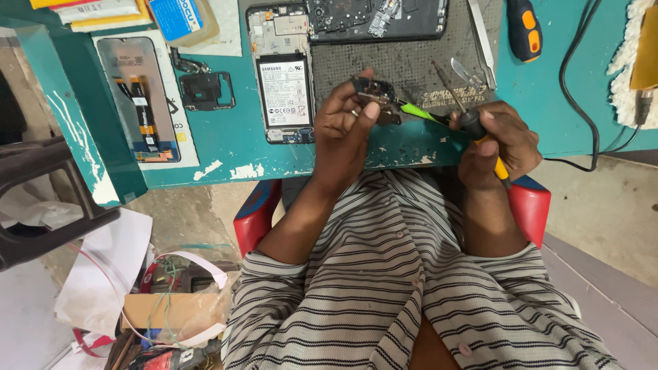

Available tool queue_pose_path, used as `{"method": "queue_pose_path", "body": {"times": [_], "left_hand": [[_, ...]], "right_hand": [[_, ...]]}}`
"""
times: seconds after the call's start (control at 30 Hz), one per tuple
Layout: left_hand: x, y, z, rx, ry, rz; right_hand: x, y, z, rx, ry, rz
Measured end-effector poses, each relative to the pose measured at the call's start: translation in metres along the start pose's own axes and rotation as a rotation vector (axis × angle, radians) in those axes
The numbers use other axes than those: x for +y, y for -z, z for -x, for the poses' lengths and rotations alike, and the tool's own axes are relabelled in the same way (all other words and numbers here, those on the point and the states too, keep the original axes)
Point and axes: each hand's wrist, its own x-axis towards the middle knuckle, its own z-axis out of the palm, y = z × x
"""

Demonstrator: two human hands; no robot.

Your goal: The person sits at a repair bench holding a disassembled phone motherboard in one hand and works on it with a soldering iron, repeatedly touching the board's components and repositioning the board to work on different areas. A disassembled phone body, battery, and screwdriver rest on the bench nearby.

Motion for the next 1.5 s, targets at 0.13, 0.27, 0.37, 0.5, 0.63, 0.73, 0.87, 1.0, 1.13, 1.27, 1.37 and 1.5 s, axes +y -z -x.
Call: {"method": "queue_pose_path", "body": {"times": [0.13, 0.27, 0.37, 0.5, 0.63, 0.73, 0.87, 1.0, 1.13, 1.27, 1.37, 1.5], "left_hand": [[-0.003, -0.002, -0.002, -0.032, -0.111, 0.069], [-0.005, -0.002, -0.002, 0.002, -0.091, 0.061], [-0.004, -0.002, 0.0, 0.036, -0.062, 0.039], [-0.002, -0.006, -0.001, 0.066, -0.008, 0.086], [0.003, -0.01, -0.003, 0.05, -0.023, -0.027], [0.006, -0.011, -0.004, 0.064, -0.037, -0.094], [0.008, -0.01, -0.003, 0.039, -0.071, -0.125], [0.007, -0.009, 0.0, 0.016, -0.06, -0.075], [0.008, -0.009, 0.0, 0.075, 0.045, -0.076], [0.009, -0.009, 0.001, 0.009, -0.007, -0.031], [0.01, -0.005, 0.0, -0.018, -0.011, 0.023], [0.012, -0.002, 0.002, -0.042, 0.015, 0.091]], "right_hand": [[0.0, 0.001, 0.0, -0.003, -0.012, 0.019], [-0.006, 0.004, -0.001, -0.065, -0.016, 0.081], [-0.008, 0.004, -0.004, -0.122, -0.011, 0.092], [-0.009, 0.001, -0.009, -0.144, 0.015, 0.087], [-0.008, -0.002, -0.012, -0.167, 0.03, 0.047], [-0.01, -0.001, -0.013, -0.182, 0.03, 0.053], [-0.011, -0.001, -0.014, -0.171, 0.01, 0.05], [-0.011, -0.001, -0.013, -0.178, -0.014, 0.052], [-0.008, 0.002, -0.014, -0.2, 0.012, 0.072], [-0.008, 0.006, -0.014, -0.238, -0.008, 0.101], [-0.007, 0.006, -0.014, -0.247, -0.011, 0.098], [-0.004, 0.006, -0.014, -0.237, -0.014, 0.082]]}}
